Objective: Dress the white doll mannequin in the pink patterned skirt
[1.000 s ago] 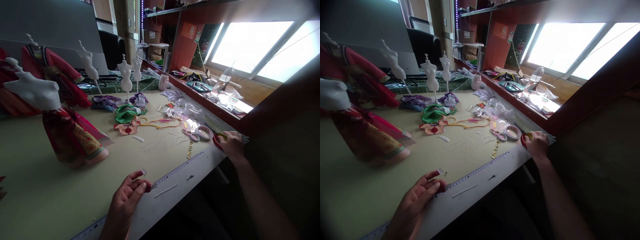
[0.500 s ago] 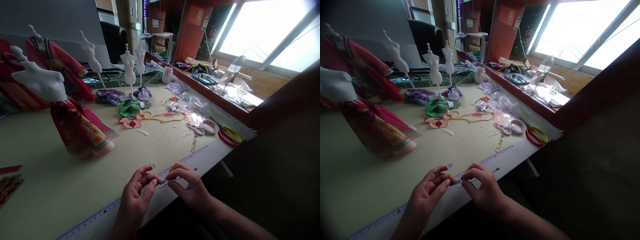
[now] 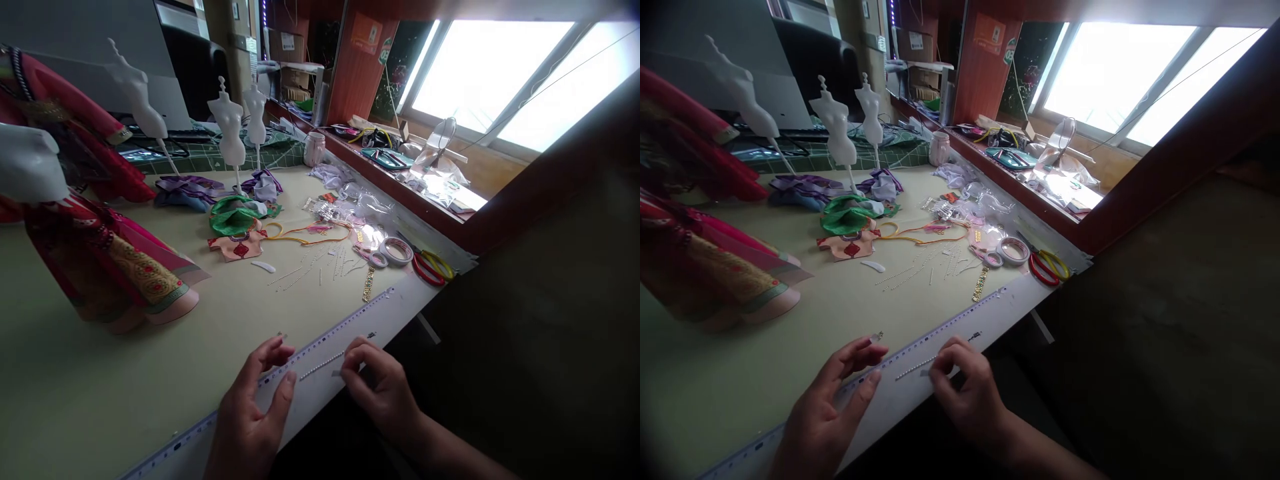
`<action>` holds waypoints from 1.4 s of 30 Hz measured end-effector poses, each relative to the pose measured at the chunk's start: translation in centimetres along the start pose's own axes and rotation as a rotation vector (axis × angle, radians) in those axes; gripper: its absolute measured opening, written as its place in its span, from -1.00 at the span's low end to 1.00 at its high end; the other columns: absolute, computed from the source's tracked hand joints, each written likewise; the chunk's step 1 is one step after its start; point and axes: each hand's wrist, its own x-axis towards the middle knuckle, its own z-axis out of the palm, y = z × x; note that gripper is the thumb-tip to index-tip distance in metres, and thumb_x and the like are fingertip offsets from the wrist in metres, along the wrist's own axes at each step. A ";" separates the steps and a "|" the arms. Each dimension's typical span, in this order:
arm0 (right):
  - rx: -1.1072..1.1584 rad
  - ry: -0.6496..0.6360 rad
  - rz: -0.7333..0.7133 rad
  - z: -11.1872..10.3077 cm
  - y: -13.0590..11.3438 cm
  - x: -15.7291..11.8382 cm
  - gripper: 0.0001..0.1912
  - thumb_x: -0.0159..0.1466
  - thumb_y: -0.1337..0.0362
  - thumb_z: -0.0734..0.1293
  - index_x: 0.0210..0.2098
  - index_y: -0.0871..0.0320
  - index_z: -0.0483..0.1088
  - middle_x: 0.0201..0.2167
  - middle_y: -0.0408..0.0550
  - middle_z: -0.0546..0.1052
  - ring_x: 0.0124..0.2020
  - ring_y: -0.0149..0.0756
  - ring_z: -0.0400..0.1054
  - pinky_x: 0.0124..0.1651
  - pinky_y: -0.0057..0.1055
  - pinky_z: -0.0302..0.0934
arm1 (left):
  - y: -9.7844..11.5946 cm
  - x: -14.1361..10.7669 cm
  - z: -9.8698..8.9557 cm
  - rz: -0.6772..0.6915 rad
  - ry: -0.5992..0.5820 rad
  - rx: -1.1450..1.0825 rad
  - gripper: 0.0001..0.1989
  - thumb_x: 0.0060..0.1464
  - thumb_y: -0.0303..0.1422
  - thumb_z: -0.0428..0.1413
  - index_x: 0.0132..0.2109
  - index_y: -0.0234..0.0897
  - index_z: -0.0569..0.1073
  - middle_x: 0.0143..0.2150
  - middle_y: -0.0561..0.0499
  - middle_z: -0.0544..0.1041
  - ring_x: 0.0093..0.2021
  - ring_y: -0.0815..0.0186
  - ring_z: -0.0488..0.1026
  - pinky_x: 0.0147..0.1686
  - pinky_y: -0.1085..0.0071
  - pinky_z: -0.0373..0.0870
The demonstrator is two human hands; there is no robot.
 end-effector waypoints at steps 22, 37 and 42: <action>0.483 0.606 0.791 -6.5 6.5 -0.4 -0.74 -0.09 0.21 0.52 -0.53 0.18 0.40 -0.59 -0.19 0.38 -0.62 -0.45 0.21 -0.53 -0.47 0.25 | 0.5 -0.3 -0.3 -0.044 0.029 -0.109 -0.62 -0.07 -0.17 0.20 -0.08 -0.19 0.44 -0.14 -0.09 0.53 -0.01 0.06 0.41 -0.02 0.23 0.31; 0.136 0.198 0.119 -0.4 -1.5 0.9 -0.94 0.18 0.26 0.37 -0.33 0.06 0.48 -0.30 -0.09 0.44 -0.25 -0.28 0.31 -0.22 -0.42 0.25 | 2.4 -0.6 -2.0 -0.306 -0.036 -0.720 -0.71 -0.15 -0.28 0.27 -0.23 -0.30 0.57 -0.39 -0.02 0.55 -0.34 0.29 0.46 -0.20 0.35 0.42; 0.395 -0.163 0.167 6.1 -4.4 4.2 -0.89 0.22 0.22 0.34 -0.30 0.09 0.49 -0.36 -0.12 0.44 -0.29 -0.32 0.33 -0.20 -0.40 0.24 | 1.9 -0.9 -3.3 -0.238 0.002 -0.820 -0.77 -0.12 -0.31 0.26 -0.25 -0.26 0.59 -0.39 0.00 0.54 -0.36 0.33 0.43 -0.21 0.37 0.41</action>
